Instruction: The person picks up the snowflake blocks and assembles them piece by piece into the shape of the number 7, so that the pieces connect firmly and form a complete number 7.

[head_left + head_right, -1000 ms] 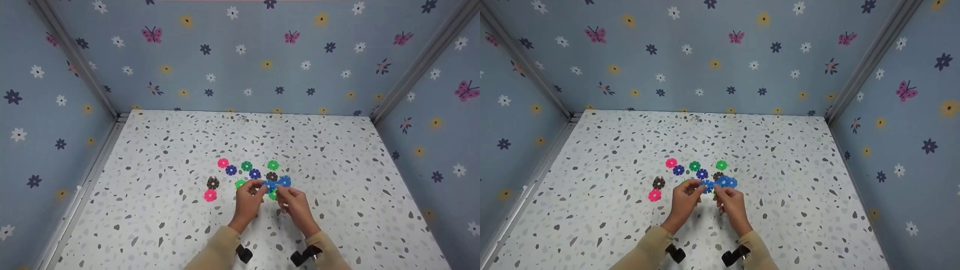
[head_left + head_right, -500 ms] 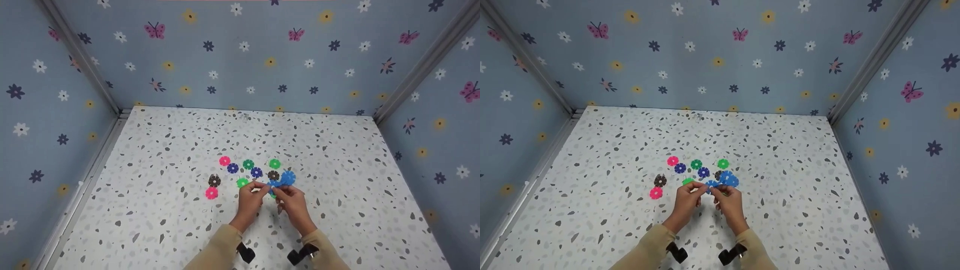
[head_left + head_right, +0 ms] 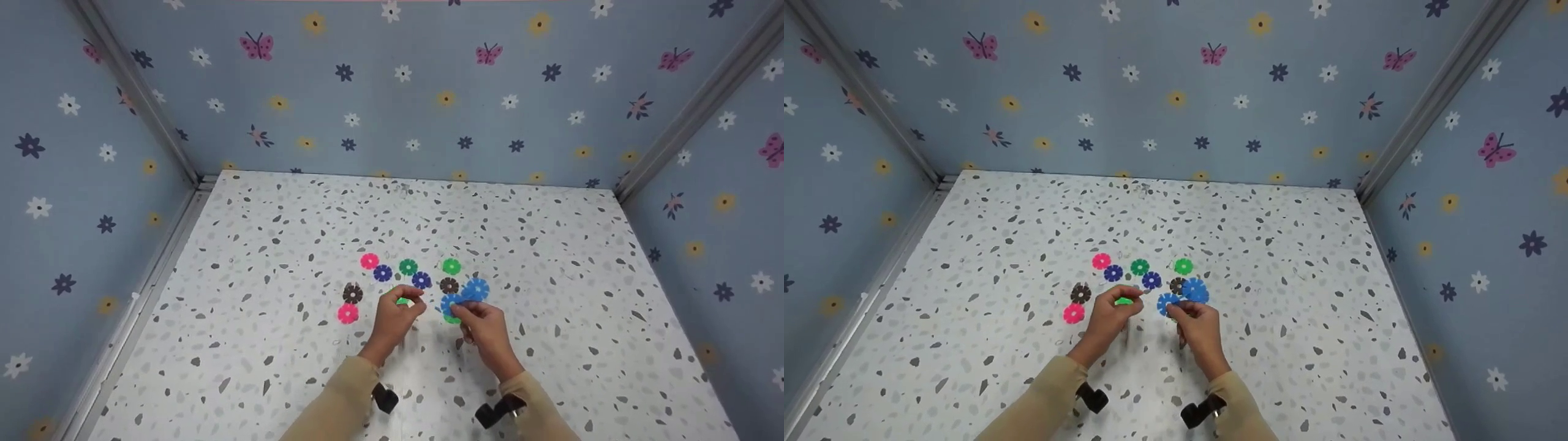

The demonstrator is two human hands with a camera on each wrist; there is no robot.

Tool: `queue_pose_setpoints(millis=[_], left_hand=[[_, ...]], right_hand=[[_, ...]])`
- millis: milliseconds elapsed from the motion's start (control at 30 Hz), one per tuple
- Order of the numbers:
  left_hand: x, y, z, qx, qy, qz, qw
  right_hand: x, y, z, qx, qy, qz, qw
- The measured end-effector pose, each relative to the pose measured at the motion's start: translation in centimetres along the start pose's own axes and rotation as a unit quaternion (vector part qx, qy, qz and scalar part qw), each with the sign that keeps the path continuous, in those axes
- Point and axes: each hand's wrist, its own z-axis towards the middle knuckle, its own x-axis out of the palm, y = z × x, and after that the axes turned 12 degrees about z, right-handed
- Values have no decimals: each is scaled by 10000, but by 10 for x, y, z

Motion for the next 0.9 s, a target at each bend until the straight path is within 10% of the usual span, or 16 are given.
queue_pose_setpoints(millis=[200, 467, 767, 900], left_hand=[[-18, 13, 14, -82, -405, 1190, 9920], [-20, 25, 23, -250, -151, 3305, 9434], [-14, 27, 28, -233, -67, 4063, 9134], [-12, 28, 28, -191, -64, 4089, 9124]], right_hand=[[-4, 1, 3, 30, 29, 36, 10000], [-3, 5, 3, 139, 25, -55, 9999], [-5, -2, 6, 246, -74, 69, 9996], [-7, 0, 8, 219, -29, -24, 9998]])
